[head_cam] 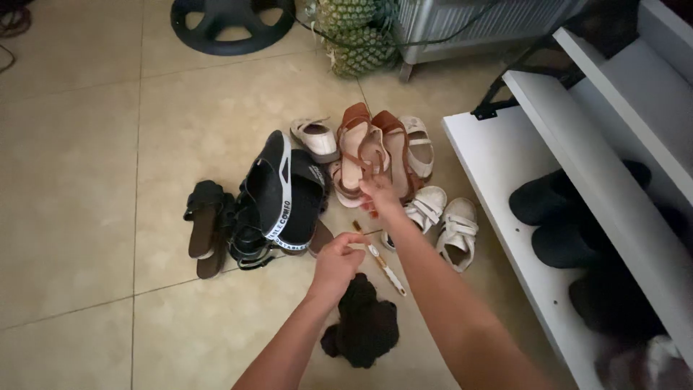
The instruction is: The recorder cleans various pairs of shoes and places them onto a shoe rack.
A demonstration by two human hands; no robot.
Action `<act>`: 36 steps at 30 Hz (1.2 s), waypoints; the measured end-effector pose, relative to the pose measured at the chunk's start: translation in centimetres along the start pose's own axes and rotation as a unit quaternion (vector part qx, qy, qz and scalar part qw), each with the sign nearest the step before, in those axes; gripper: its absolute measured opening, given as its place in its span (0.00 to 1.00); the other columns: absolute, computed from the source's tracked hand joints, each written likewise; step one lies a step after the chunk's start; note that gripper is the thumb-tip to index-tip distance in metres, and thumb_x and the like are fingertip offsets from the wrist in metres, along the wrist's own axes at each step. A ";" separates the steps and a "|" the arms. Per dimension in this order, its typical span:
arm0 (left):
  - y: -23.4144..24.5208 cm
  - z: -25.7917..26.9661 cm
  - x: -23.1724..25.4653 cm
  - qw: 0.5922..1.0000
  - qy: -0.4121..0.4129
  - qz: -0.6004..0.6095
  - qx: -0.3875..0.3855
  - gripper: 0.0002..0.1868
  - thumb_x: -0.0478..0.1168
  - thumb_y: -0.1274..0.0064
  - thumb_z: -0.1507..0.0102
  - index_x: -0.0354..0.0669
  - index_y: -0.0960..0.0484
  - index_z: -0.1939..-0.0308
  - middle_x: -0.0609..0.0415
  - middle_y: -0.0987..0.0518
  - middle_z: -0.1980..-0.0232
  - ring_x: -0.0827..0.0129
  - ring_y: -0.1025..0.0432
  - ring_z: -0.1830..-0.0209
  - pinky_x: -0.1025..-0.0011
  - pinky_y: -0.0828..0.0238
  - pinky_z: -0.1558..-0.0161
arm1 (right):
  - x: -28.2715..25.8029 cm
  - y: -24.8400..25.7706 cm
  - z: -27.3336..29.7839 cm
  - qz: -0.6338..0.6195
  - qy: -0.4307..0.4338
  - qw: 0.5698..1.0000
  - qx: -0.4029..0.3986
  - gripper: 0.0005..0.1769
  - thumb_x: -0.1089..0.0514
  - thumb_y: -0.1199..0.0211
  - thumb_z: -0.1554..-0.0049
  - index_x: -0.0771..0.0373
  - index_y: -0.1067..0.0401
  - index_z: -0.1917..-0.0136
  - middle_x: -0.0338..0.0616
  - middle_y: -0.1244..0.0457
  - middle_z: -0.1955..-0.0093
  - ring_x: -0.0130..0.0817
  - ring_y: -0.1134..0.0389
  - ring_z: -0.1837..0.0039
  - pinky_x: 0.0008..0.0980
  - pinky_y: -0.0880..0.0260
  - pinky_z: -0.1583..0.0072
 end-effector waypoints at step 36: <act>-0.8 -5.8 2.5 0.936 0.102 0.333 0.051 0.20 0.41 0.48 0.34 0.48 0.29 0.37 0.52 0.20 0.47 0.60 0.23 0.52 0.55 0.25 0.54 | -3.6 0.4 11.4 -0.190 0.015 0.970 -0.151 0.30 0.50 0.28 0.46 0.59 0.33 0.34 0.40 0.30 0.52 0.28 0.34 0.60 0.25 0.41 0.64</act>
Point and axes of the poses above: each hand's wrist, its own z-axis away from the middle knuckle, its own y-axis out of the back of the hand, x = y × z, the point moved 5 cm from there along -z, towards the middle knuckle
